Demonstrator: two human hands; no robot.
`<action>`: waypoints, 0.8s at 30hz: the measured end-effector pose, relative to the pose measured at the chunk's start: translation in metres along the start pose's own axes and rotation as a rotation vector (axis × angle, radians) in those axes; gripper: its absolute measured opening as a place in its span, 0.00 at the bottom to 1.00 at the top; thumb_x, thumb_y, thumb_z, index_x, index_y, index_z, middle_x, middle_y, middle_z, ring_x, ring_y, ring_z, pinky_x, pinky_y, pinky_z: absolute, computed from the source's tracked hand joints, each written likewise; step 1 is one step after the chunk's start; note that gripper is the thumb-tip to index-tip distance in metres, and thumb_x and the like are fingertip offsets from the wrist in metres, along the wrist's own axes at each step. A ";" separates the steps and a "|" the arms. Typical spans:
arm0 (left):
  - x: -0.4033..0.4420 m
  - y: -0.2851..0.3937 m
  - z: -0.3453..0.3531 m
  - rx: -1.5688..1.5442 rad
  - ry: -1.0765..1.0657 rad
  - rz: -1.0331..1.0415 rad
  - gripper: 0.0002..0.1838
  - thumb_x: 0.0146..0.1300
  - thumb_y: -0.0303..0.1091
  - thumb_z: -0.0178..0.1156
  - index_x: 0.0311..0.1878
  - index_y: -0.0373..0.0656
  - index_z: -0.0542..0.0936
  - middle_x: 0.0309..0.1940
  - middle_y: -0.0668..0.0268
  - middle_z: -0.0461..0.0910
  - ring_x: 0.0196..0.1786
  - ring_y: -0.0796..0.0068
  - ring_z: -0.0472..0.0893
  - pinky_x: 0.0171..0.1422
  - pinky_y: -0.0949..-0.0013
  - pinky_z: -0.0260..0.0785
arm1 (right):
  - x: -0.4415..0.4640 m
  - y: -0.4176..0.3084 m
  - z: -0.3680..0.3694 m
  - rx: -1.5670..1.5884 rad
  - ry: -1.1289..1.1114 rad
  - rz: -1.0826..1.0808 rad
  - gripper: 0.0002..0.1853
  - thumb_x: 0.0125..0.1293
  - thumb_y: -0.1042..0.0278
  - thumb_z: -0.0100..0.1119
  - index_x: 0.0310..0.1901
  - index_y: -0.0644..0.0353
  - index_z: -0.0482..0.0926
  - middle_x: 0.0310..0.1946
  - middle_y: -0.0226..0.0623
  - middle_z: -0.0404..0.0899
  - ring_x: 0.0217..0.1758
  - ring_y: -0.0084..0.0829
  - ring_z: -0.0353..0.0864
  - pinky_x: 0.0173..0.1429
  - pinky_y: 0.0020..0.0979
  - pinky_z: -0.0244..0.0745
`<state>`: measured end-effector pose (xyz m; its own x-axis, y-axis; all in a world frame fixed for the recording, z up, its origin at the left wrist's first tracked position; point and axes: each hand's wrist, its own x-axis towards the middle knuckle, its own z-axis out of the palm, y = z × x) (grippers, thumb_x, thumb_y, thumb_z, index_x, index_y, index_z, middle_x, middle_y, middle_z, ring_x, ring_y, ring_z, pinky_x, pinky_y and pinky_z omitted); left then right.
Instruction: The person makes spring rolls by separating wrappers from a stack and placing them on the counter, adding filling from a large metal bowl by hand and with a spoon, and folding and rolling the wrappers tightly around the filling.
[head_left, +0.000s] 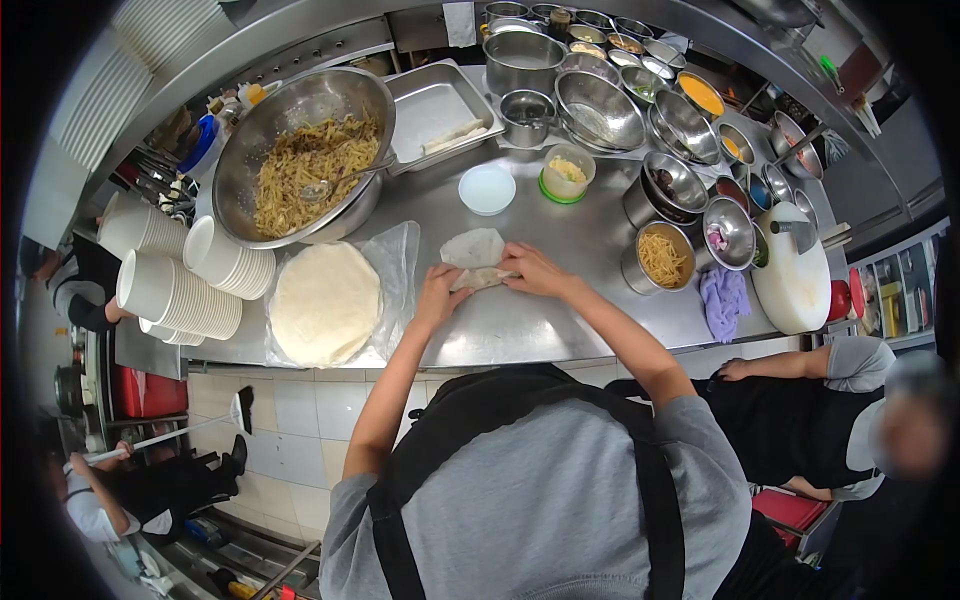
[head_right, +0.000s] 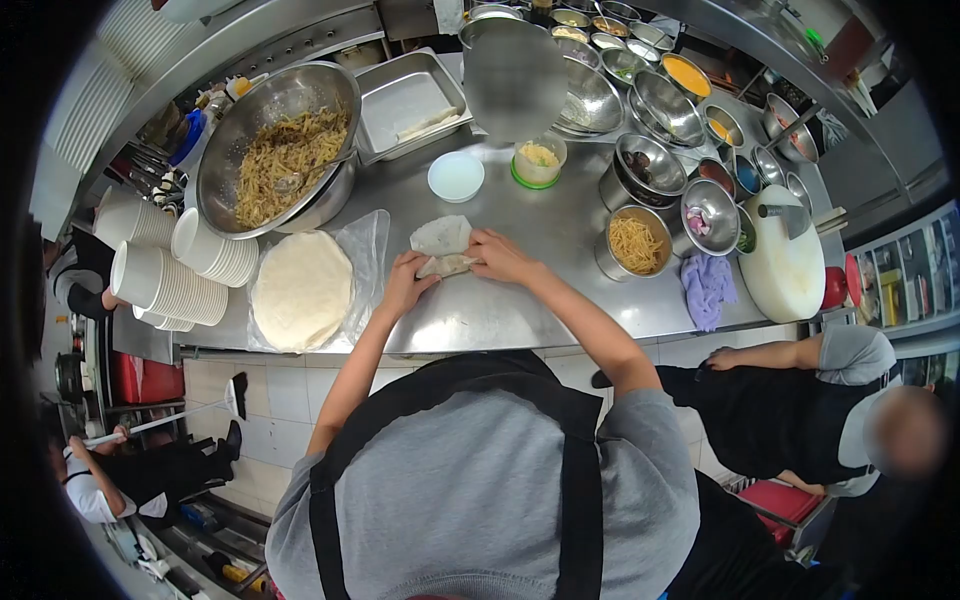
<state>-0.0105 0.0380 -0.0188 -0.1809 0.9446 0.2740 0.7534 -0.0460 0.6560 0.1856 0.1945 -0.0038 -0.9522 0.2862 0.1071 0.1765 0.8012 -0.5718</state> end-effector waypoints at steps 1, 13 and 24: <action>0.003 -0.004 -0.001 0.015 -0.009 -0.002 0.19 0.48 0.33 0.70 0.44 0.39 0.82 0.43 0.56 0.78 0.48 0.54 0.75 0.52 0.57 0.68 | 0.006 0.009 -0.001 0.006 -0.049 -0.031 0.15 0.53 0.68 0.62 0.44 0.58 0.81 0.46 0.35 0.77 0.53 0.39 0.71 0.59 0.38 0.66; 0.033 -0.029 -0.007 -0.273 -0.208 -0.368 0.17 0.58 0.40 0.66 0.47 0.40 0.82 0.40 0.61 0.81 0.41 0.63 0.81 0.48 0.67 0.71 | 0.052 0.046 -0.016 0.260 -0.185 0.033 0.14 0.56 0.61 0.66 0.44 0.56 0.82 0.38 0.33 0.76 0.43 0.31 0.76 0.45 0.33 0.70; 0.015 0.006 0.003 0.150 0.060 0.012 0.15 0.55 0.27 0.62 0.47 0.40 0.80 0.47 0.58 0.77 0.50 0.56 0.77 0.54 0.61 0.71 | 0.011 0.001 0.014 -0.470 0.364 -0.075 0.13 0.57 0.66 0.60 0.44 0.56 0.81 0.38 0.31 0.76 0.47 0.32 0.73 0.60 0.40 0.63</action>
<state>-0.0070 0.0532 -0.0124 -0.2050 0.9230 0.3255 0.8407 -0.0042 0.5415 0.1720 0.1909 -0.0146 -0.8341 0.3153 0.4526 0.2831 0.9489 -0.1395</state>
